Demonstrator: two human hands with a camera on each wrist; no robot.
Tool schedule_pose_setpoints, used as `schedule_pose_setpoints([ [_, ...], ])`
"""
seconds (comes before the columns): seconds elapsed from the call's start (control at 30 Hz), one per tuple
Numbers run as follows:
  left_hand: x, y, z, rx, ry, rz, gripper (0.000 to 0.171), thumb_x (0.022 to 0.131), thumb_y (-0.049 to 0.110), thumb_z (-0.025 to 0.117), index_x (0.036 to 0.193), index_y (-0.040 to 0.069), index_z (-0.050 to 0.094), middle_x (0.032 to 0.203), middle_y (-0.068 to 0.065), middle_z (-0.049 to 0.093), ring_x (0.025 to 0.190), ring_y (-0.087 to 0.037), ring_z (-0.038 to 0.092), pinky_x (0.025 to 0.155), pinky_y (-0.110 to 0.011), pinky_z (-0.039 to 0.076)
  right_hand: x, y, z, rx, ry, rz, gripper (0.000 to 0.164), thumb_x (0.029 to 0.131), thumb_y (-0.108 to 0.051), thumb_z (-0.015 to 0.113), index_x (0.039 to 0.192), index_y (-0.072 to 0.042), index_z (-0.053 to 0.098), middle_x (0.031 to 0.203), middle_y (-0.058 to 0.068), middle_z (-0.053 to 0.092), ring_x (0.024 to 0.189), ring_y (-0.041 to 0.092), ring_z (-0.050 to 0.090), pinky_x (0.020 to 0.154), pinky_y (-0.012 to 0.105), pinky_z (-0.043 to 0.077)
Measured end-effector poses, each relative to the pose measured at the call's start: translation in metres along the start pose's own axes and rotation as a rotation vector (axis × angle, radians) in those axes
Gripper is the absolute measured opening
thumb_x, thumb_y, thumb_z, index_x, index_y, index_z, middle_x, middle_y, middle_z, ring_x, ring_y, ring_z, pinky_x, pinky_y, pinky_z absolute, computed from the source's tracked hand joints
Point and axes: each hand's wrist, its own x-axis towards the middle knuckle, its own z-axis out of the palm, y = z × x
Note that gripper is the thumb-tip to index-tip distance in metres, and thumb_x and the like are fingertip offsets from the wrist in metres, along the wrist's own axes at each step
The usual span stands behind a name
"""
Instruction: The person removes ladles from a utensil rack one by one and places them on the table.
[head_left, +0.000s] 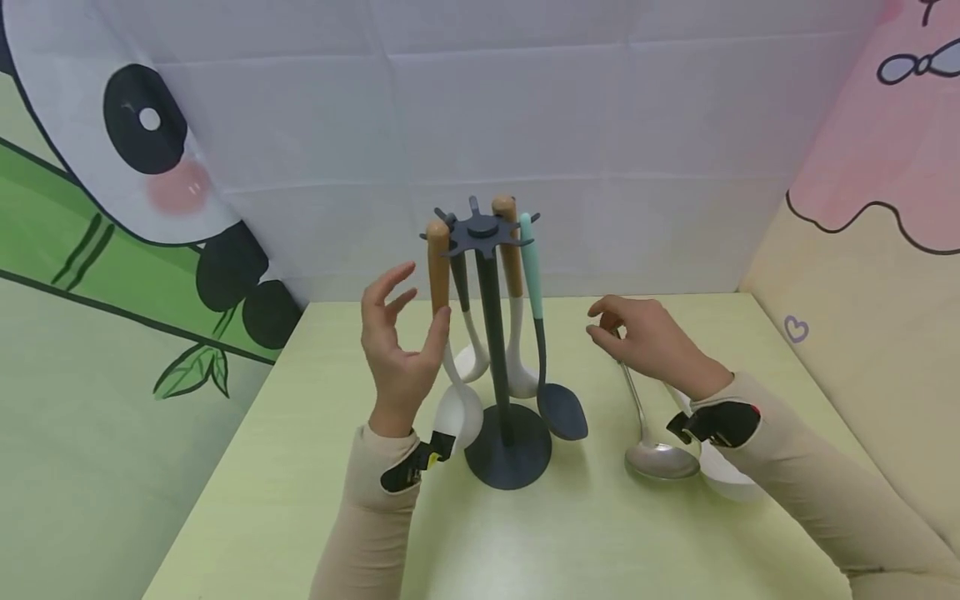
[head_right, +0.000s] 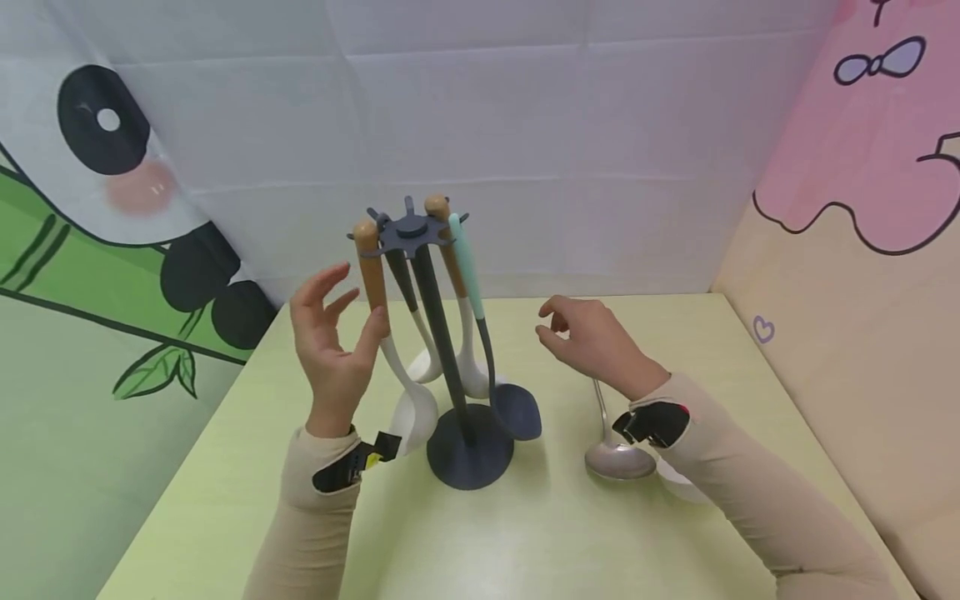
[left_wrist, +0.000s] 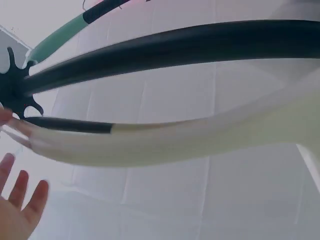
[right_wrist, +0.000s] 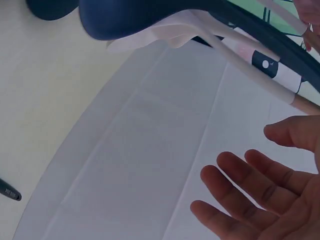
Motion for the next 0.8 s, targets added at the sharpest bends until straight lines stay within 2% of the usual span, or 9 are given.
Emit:
schedule_pose_setpoints([
  [0.1,0.000,0.009,0.002,0.067,0.116,0.119,0.036,0.085,0.007,0.066,0.115,-0.010,0.055,0.112,-0.023,0.061,0.112,-0.030,0.058,0.094,-0.040,0.048,-0.001,-0.014,0.003,0.033,0.047,-0.063,0.022,0.094,-0.009,0.064,0.114,0.000,0.065,0.097,0.010,0.072,0.088,0.025,0.069,0.068,0.038,0.049],
  [0.17,0.000,0.016,0.004,0.068,0.145,0.173,0.029,0.084,0.003,0.064,0.109,-0.010,0.057,0.106,-0.022,0.062,0.105,-0.031,0.059,0.093,-0.039,0.048,-0.002,-0.024,0.004,0.070,0.070,-0.096,0.025,0.094,-0.007,0.064,0.118,0.001,0.064,0.104,0.011,0.072,0.093,0.026,0.070,0.067,0.038,0.049],
  [0.23,-0.001,0.022,0.006,0.055,0.129,0.213,0.025,0.084,0.002,0.063,0.106,-0.010,0.058,0.104,-0.022,0.063,0.102,-0.033,0.060,0.094,-0.038,0.048,-0.003,-0.033,0.006,0.115,0.085,-0.119,0.029,0.094,-0.006,0.064,0.122,0.001,0.062,0.110,0.013,0.070,0.097,0.028,0.070,0.070,0.040,0.051],
  [0.33,-0.006,0.029,0.010,0.040,0.056,0.233,0.024,0.087,0.001,0.061,0.108,-0.011,0.058,0.108,-0.023,0.064,0.106,-0.034,0.061,0.097,-0.039,0.049,-0.004,-0.043,0.008,0.192,0.087,-0.133,0.035,0.093,-0.005,0.065,0.128,0.001,0.059,0.116,0.014,0.067,0.101,0.029,0.068,0.082,0.046,0.054],
  [0.43,-0.014,0.035,0.016,0.052,-0.025,0.208,0.030,0.088,-0.001,0.059,0.115,-0.012,0.056,0.119,-0.024,0.062,0.117,-0.035,0.059,0.102,-0.043,0.046,-0.005,-0.048,0.012,0.251,0.069,-0.132,0.041,0.094,-0.005,0.065,0.132,0.001,0.055,0.118,0.014,0.065,0.103,0.030,0.068,0.091,0.049,0.052],
  [0.57,-0.024,0.038,0.025,0.076,-0.097,0.119,0.045,0.084,-0.008,0.059,0.128,-0.014,0.050,0.134,-0.027,0.054,0.130,-0.037,0.049,0.109,-0.046,0.039,-0.004,-0.049,0.019,0.263,0.037,-0.099,0.044,0.094,-0.009,0.067,0.135,-0.001,0.053,0.119,0.013,0.066,0.104,0.029,0.067,0.090,0.046,0.053],
  [0.67,-0.029,0.034,0.032,0.081,-0.121,0.040,0.053,0.083,-0.011,0.057,0.135,-0.015,0.045,0.140,-0.030,0.048,0.135,-0.038,0.044,0.110,-0.048,0.037,-0.004,-0.051,0.023,0.272,0.011,-0.066,0.046,0.094,-0.013,0.067,0.137,-0.003,0.052,0.119,0.012,0.066,0.104,0.028,0.068,0.089,0.045,0.054],
  [0.8,-0.036,0.025,0.042,0.051,-0.133,-0.080,0.056,0.086,-0.011,0.054,0.140,-0.016,0.039,0.143,-0.029,0.045,0.132,-0.039,0.046,0.107,-0.049,0.041,-0.002,-0.052,0.031,0.329,-0.014,-0.079,0.045,0.095,-0.010,0.066,0.136,0.000,0.051,0.120,0.016,0.065,0.104,0.031,0.068,0.089,0.046,0.054],
])
